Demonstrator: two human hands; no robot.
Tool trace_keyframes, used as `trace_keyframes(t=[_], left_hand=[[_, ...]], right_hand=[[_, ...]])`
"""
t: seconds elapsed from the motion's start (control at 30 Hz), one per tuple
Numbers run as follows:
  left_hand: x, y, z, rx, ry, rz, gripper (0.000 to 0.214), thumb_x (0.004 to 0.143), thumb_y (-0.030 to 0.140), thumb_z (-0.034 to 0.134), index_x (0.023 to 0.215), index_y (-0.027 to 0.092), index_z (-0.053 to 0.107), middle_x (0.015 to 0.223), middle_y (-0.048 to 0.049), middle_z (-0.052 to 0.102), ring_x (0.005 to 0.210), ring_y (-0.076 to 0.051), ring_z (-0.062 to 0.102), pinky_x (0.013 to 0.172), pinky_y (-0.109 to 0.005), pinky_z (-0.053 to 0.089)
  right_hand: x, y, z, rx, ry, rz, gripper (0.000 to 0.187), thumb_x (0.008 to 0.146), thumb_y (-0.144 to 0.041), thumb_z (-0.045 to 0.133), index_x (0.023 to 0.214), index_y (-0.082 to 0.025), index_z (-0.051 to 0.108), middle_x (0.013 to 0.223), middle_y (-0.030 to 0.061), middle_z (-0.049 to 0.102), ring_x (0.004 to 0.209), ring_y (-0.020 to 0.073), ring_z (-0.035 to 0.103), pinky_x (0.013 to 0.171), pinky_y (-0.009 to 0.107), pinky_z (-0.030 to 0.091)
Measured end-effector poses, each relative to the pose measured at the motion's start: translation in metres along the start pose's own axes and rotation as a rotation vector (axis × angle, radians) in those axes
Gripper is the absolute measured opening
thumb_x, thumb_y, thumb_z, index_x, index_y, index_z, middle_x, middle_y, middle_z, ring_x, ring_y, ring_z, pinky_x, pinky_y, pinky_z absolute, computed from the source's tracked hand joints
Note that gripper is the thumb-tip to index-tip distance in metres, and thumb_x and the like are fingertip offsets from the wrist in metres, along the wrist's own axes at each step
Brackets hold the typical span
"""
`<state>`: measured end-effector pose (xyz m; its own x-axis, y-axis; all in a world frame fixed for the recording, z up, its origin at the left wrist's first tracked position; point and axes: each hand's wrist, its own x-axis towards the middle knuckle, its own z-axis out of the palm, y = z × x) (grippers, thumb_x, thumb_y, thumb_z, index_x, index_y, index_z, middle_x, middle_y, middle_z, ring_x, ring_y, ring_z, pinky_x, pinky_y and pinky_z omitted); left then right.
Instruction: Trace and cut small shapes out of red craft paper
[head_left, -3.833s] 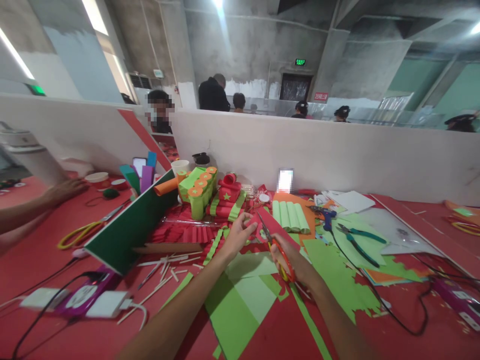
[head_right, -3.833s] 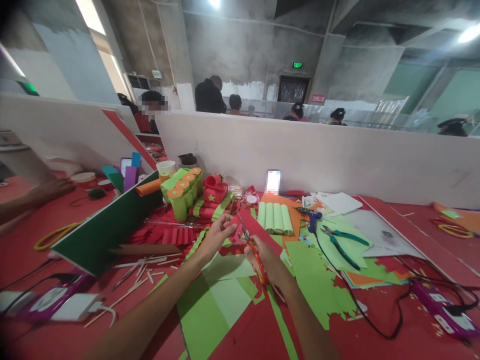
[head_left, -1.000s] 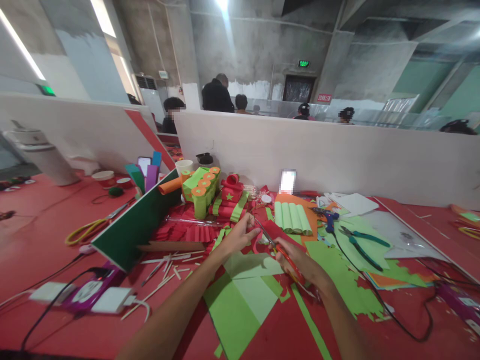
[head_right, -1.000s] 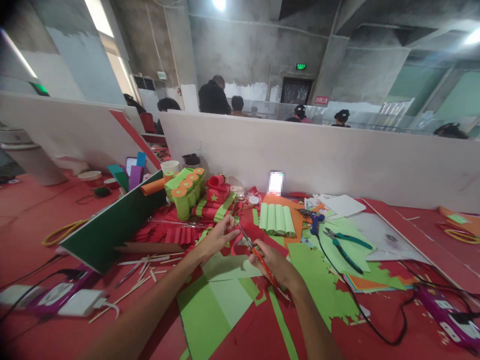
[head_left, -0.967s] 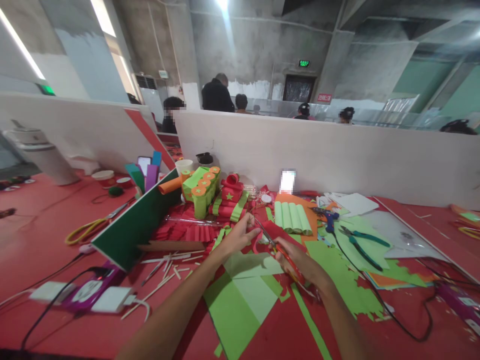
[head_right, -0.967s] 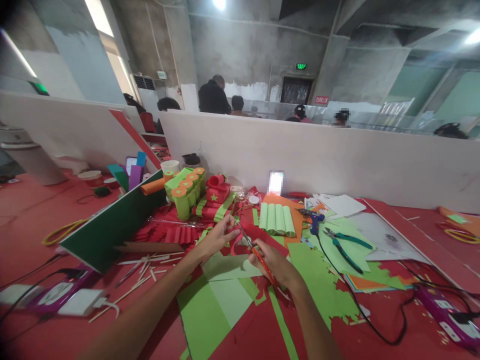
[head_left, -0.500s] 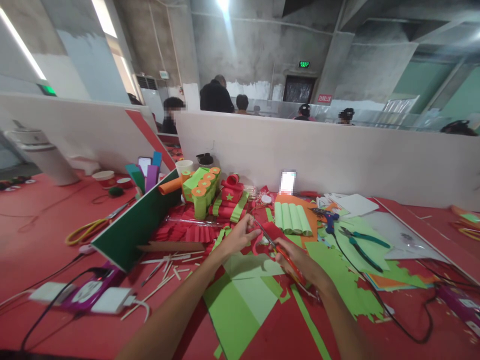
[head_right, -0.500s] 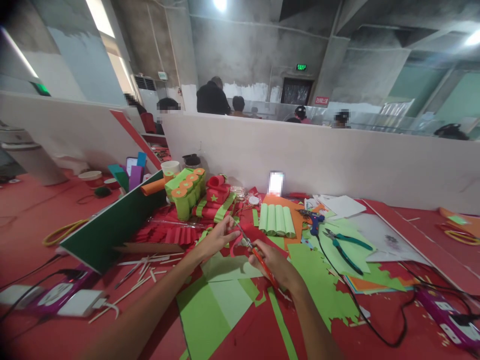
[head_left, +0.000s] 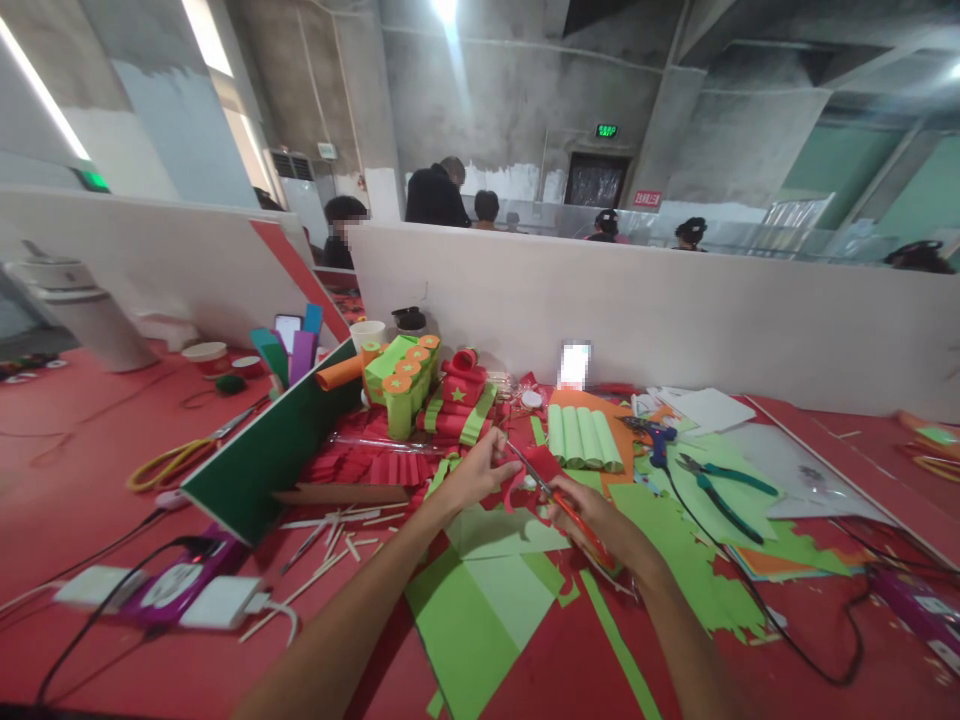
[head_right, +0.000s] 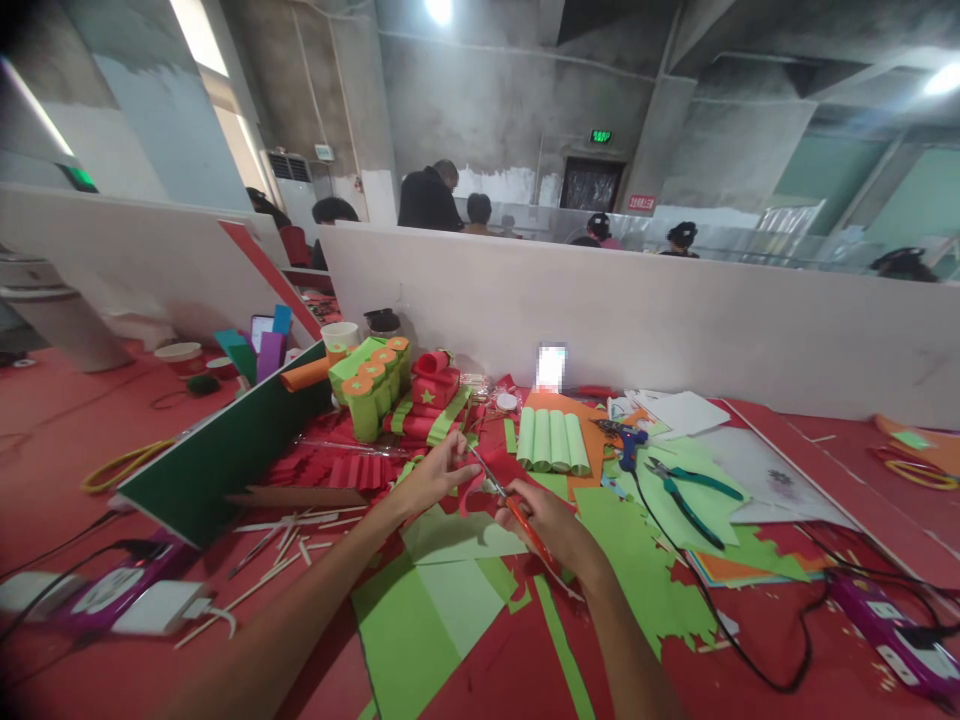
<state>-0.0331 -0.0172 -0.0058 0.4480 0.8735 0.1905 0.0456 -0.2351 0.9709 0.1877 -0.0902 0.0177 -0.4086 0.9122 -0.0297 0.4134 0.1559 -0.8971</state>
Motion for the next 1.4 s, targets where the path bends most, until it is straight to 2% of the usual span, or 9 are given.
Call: trace_keyframes(t=[0.13,0.33,0.47,0.57,0.8,0.9,1.1,1.2,1.4], left_hand=[[0.001,0.002,0.001,-0.041,0.034,0.029,0.038,0.082,0.041,0.068,0.086,0.022,0.035,0.068,0.0091,0.035,0.055,-0.006,0.033,0.052,-0.02,0.029],[0.003,0.007,0.005,-0.246,0.068,-0.014,0.044,0.074,0.043,0.076,0.094,0.022,0.043,0.067,0.0089,0.045,0.055,-0.007,0.046,0.053,-0.02,0.034],[0.001,0.013,0.013,-0.375,0.035,-0.077,0.043,0.073,0.042,0.078,0.097,0.018,0.051,0.075,0.0018,0.06,0.065,-0.012,0.058,0.061,-0.024,0.045],[-0.003,0.018,0.022,-0.485,0.013,-0.103,0.038,0.073,0.038,0.079,0.093,0.015,0.058,0.081,-0.0027,0.064,0.069,-0.013,0.061,0.067,-0.026,0.049],[-0.004,0.011,0.037,-0.667,0.183,-0.178,0.034,0.073,0.04,0.079,0.085,0.015,0.06,0.076,-0.0014,0.063,0.067,-0.01,0.059,0.066,-0.022,0.048],[-0.002,0.006,0.037,-0.656,0.24,-0.167,0.035,0.073,0.044,0.078,0.084,0.016,0.059,0.071,0.0009,0.06,0.06,-0.009,0.056,0.061,-0.021,0.046],[0.001,0.002,0.032,-0.476,0.289,-0.174,0.037,0.072,0.049,0.075,0.075,0.017,0.056,0.065,0.0019,0.057,0.057,-0.011,0.053,0.057,-0.023,0.043],[0.002,0.001,0.03,-0.421,0.283,-0.171,0.037,0.071,0.05,0.073,0.074,0.017,0.057,0.064,0.0009,0.058,0.057,-0.011,0.053,0.056,-0.023,0.041],[0.001,0.007,0.026,-0.375,0.24,-0.183,0.034,0.073,0.047,0.072,0.074,0.017,0.057,0.065,0.0003,0.059,0.057,-0.011,0.052,0.055,-0.023,0.039]], right_hand=[[0.001,0.004,0.001,0.086,-0.009,0.042,0.033,0.091,-0.054,0.054,0.096,-0.022,0.056,0.069,-0.0025,0.055,0.049,0.0101,0.042,0.046,0.02,0.033],[0.008,0.016,0.006,0.166,0.12,0.005,0.04,0.089,-0.06,0.055,0.1,-0.022,0.054,0.061,-0.0065,0.044,0.043,0.0081,0.036,0.041,0.02,0.031],[0.014,0.024,0.012,0.194,0.18,0.002,0.042,0.087,-0.063,0.055,0.098,-0.022,0.053,0.06,-0.0067,0.043,0.043,0.0083,0.037,0.039,0.019,0.031],[0.014,0.021,0.016,0.211,0.183,-0.017,0.043,0.088,-0.062,0.055,0.102,-0.021,0.054,0.06,-0.0063,0.043,0.045,0.0091,0.039,0.041,0.019,0.033],[0.011,0.01,0.023,0.218,0.143,-0.064,0.038,0.09,-0.058,0.055,0.102,-0.022,0.053,0.061,-0.0066,0.045,0.044,0.0094,0.039,0.042,0.02,0.033],[0.01,0.011,0.025,0.218,0.119,-0.029,0.038,0.089,-0.06,0.054,0.102,-0.023,0.053,0.059,-0.0067,0.044,0.043,0.0101,0.04,0.041,0.02,0.032],[0.01,0.017,0.026,0.219,0.092,-0.018,0.04,0.09,-0.061,0.051,0.104,-0.024,0.053,0.06,-0.0061,0.045,0.044,0.0103,0.04,0.041,0.02,0.033],[0.01,0.019,0.026,0.219,0.096,-0.021,0.042,0.091,-0.062,0.05,0.107,-0.023,0.052,0.062,-0.006,0.046,0.045,0.0096,0.04,0.043,0.02,0.034],[0.008,0.013,0.023,0.177,0.084,-0.008,0.043,0.09,-0.063,0.049,0.1,-0.022,0.051,0.06,-0.0068,0.042,0.046,0.0088,0.037,0.041,0.018,0.028]])
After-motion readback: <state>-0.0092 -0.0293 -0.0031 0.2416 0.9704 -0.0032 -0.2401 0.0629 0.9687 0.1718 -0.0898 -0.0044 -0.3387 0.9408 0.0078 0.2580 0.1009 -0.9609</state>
